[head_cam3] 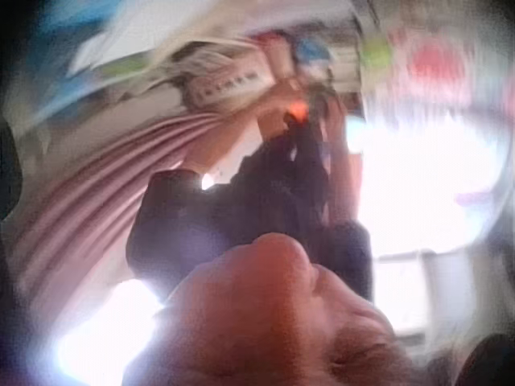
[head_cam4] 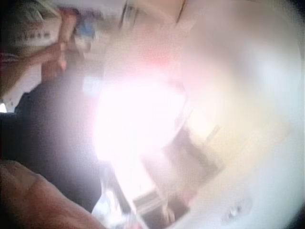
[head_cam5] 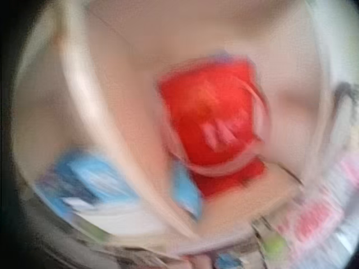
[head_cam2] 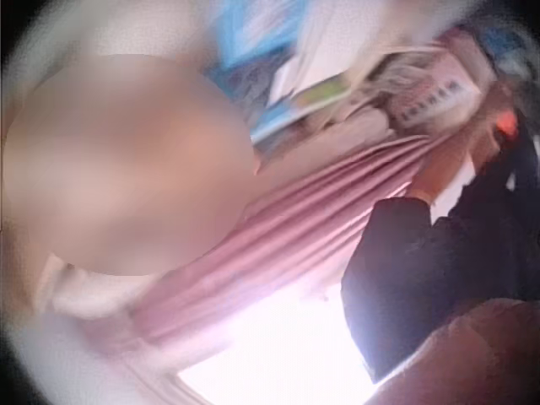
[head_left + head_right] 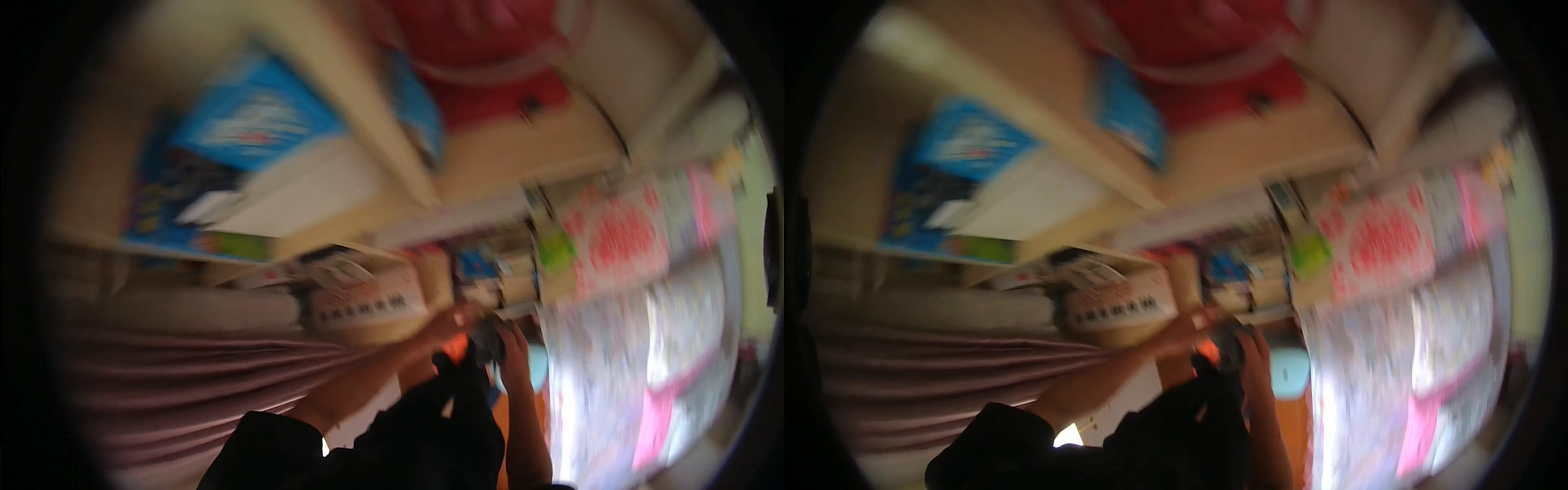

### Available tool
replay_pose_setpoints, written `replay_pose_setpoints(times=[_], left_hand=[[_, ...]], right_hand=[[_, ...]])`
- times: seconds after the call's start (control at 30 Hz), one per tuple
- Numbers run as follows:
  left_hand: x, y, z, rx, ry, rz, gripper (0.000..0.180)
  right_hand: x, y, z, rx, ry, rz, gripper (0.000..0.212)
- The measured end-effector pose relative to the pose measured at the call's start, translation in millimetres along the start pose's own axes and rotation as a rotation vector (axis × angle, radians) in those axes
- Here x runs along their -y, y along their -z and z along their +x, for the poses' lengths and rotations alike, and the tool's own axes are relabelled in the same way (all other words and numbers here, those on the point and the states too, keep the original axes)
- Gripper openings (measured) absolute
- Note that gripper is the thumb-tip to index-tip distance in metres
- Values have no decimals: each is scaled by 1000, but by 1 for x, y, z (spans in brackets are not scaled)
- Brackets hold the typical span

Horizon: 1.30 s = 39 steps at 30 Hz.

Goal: The person wipes a shelf with a cloth, then rearranges items including a red spherical object, a yellow packet, and a small box. They adjust a white lace curtain and a pink curtain, then remove a storage box from the shelf, place it on the floor, and return it to the shelf.

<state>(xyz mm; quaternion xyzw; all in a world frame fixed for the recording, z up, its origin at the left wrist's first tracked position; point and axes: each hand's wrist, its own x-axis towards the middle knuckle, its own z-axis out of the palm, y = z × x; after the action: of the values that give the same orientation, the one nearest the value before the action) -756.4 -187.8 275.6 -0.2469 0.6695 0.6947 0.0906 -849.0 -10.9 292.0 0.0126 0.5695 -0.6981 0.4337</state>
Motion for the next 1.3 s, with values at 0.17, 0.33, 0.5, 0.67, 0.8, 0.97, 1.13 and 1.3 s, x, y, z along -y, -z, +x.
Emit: replay_pose_setpoints(times=[0.17, 0.33, 0.5, 0.67, 0.8, 0.97, 1.13, 1.3], left_hand=[[-99, 24, -91, -140, 139, -834, 49], [-166, 51, -164, -280, -212, -877, 47], [-226, 66, -236, -399, -417, -579, 48], [-311, 87, -323, -728, -630, 394, 40], [-405, 135, -378, -1297, -1102, 1023, 35], [-523, 218, -405, -1558, -1155, 1438, 44], [-564, 269, -418, -1545, -858, 1588, 56], [-585, 301, -467, -1581, -927, 1140, 55]], right_hand=[[85, -94, -13, 272, 302, -330, 36], [147, -172, -66, 399, 1007, -737, 50], [201, -219, -110, 654, 1151, -798, 55], [251, -256, -127, 697, 1355, -743, 51], [291, -283, -133, 753, 1357, -654, 46], [302, -297, -145, 917, 1296, -756, 46], [296, -284, -148, 907, 1076, -990, 47], [303, -253, -131, 820, 848, -1147, 51]])
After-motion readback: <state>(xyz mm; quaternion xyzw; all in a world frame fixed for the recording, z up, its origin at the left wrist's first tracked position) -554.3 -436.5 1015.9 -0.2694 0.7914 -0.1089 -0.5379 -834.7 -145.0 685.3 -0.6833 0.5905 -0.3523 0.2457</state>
